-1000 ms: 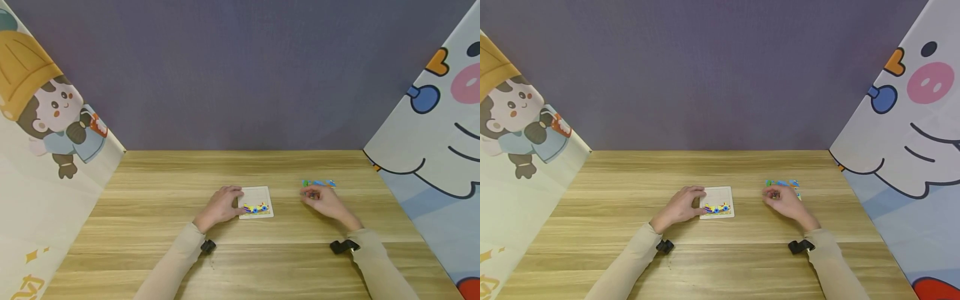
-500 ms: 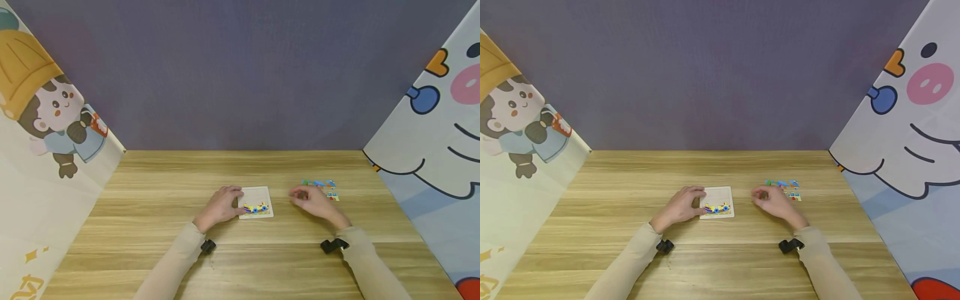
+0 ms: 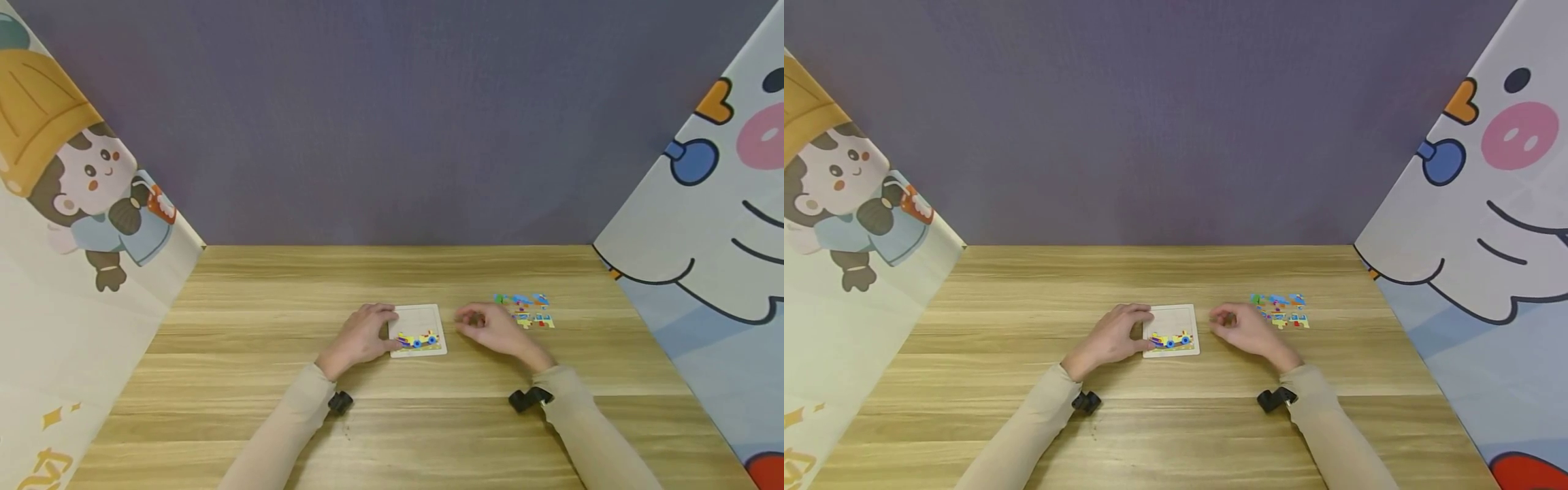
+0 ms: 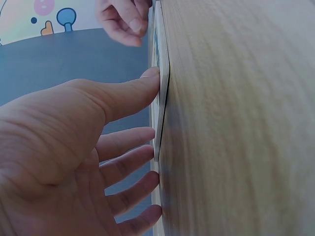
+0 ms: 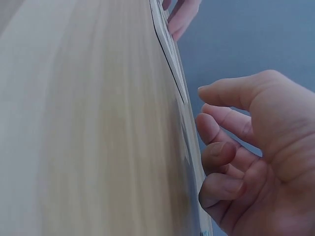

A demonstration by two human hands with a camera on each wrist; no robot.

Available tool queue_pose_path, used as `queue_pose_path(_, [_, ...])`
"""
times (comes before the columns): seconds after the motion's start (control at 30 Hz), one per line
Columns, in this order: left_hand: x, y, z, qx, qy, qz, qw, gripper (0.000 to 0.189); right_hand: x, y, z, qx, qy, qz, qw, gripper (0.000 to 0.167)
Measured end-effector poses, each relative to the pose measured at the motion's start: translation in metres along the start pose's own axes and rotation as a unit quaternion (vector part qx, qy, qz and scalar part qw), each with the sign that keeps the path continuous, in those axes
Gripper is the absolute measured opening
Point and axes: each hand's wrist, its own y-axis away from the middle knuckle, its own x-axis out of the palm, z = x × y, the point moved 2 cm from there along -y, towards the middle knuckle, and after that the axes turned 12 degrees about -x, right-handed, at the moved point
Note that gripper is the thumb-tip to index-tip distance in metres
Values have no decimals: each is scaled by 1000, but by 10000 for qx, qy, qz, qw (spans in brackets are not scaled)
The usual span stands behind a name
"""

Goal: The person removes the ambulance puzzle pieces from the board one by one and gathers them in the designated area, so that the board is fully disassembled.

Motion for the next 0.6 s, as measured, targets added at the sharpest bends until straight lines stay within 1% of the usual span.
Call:
queue_pose_path(0.1, [-1, 0, 0, 25, -56, -10, 10000, 64, 4, -4, 3, -48, 51, 83, 9999, 24])
queue_pose_path(0.27, [0, 0, 0, 48, -107, -11, 9999, 63, 11, -11, 10, -240, -57, 127, 9996, 24])
queue_pose_path(0.43, [0, -1, 0, 93, -94, -61, 9999, 63, 19, -17, 17, -303, -168, 222, 9992, 23])
queue_pose_path(0.6, [1, -1, 0, 30, -50, -7, 10000, 63, 27, -22, 24, -416, -231, 360, 9982, 23])
